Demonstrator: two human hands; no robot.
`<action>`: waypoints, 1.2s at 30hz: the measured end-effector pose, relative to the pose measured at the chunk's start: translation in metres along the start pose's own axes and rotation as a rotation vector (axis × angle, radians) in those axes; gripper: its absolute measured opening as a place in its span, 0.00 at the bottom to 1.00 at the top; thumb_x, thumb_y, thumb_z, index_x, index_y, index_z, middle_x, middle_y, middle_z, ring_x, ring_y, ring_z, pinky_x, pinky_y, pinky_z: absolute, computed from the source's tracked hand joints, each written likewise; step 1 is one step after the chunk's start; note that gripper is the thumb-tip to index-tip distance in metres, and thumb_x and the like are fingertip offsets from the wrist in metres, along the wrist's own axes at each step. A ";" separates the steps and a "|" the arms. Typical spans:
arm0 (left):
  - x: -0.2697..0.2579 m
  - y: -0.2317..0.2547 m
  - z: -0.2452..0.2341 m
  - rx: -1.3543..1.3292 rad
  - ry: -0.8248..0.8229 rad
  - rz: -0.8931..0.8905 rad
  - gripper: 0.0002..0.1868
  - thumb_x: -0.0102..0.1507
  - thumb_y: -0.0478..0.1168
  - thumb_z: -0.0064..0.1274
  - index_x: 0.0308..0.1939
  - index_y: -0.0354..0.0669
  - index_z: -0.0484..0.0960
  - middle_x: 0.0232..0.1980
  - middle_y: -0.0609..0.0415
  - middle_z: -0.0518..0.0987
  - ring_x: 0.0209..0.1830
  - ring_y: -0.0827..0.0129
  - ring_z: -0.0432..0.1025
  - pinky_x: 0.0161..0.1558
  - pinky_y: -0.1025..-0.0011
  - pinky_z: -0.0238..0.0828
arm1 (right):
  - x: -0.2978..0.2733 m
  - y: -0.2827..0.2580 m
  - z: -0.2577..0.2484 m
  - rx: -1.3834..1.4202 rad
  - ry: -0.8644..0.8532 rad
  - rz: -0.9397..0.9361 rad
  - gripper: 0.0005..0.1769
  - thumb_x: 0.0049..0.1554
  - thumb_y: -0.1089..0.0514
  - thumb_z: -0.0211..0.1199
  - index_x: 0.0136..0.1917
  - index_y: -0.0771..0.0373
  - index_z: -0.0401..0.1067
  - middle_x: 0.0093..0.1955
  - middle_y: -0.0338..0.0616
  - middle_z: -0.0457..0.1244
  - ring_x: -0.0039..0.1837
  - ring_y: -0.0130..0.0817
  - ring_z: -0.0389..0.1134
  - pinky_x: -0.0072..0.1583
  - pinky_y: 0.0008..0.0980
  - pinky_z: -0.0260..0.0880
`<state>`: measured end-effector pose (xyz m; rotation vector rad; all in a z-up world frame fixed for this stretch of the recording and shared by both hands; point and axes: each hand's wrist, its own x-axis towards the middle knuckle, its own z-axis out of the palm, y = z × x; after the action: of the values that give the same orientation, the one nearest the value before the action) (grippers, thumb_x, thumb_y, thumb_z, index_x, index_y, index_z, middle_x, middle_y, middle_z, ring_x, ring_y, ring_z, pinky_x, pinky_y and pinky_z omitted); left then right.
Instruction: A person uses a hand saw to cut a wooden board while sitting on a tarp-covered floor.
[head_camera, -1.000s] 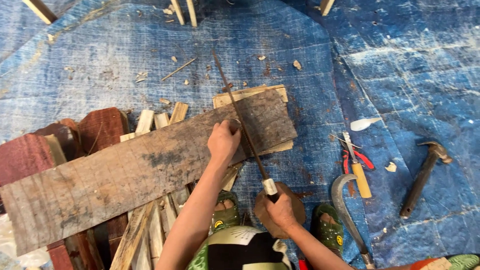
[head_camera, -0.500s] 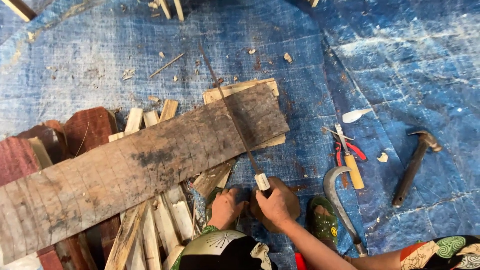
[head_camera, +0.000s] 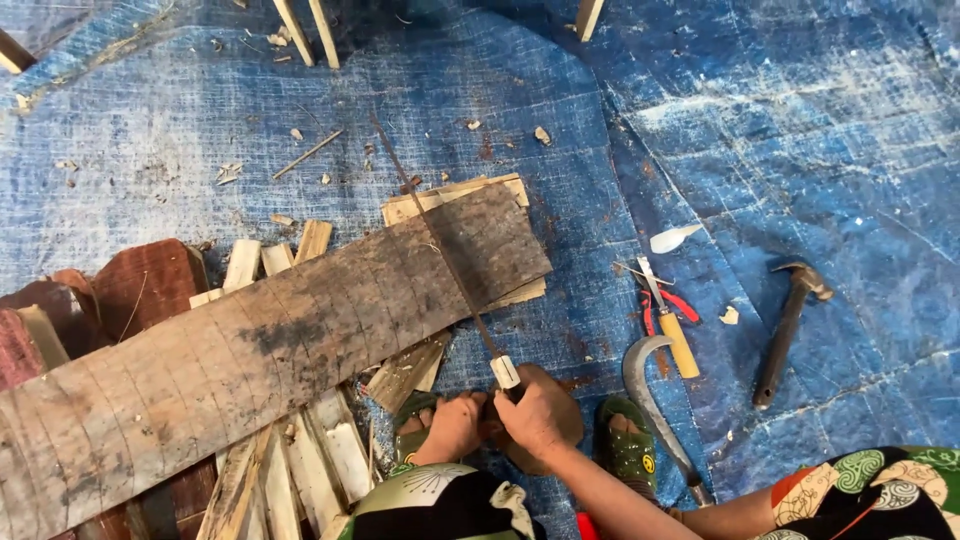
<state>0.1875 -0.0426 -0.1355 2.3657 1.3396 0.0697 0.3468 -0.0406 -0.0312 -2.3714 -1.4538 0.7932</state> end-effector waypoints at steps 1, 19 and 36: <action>0.002 0.002 -0.004 -0.238 -0.049 -0.132 0.23 0.58 0.58 0.63 0.48 0.48 0.79 0.35 0.47 0.82 0.30 0.50 0.78 0.40 0.52 0.71 | -0.002 -0.005 -0.007 0.023 0.001 -0.034 0.22 0.49 0.44 0.66 0.54 0.54 0.78 0.40 0.46 0.71 0.38 0.45 0.71 0.43 0.38 0.72; 0.021 0.008 0.035 -1.016 -0.325 -0.452 0.15 0.57 0.38 0.65 0.46 0.39 0.83 0.38 0.54 0.84 0.33 0.71 0.75 0.36 0.73 0.74 | 0.000 -0.005 -0.009 0.121 -0.174 0.118 0.27 0.51 0.46 0.64 0.61 0.59 0.74 0.43 0.49 0.72 0.42 0.43 0.74 0.47 0.35 0.75; -0.083 -0.019 -0.096 -0.654 0.294 -0.858 0.13 0.67 0.46 0.51 0.51 0.52 0.66 0.37 0.47 0.84 0.33 0.46 0.79 0.36 0.49 0.72 | 0.012 0.019 0.010 0.324 -0.147 0.047 0.29 0.49 0.54 0.66 0.64 0.61 0.75 0.48 0.48 0.74 0.46 0.43 0.74 0.50 0.36 0.74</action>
<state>0.1045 -0.0710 -0.0423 1.1630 1.9772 0.5205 0.3592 -0.0393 -0.0523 -2.1470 -1.2147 1.1413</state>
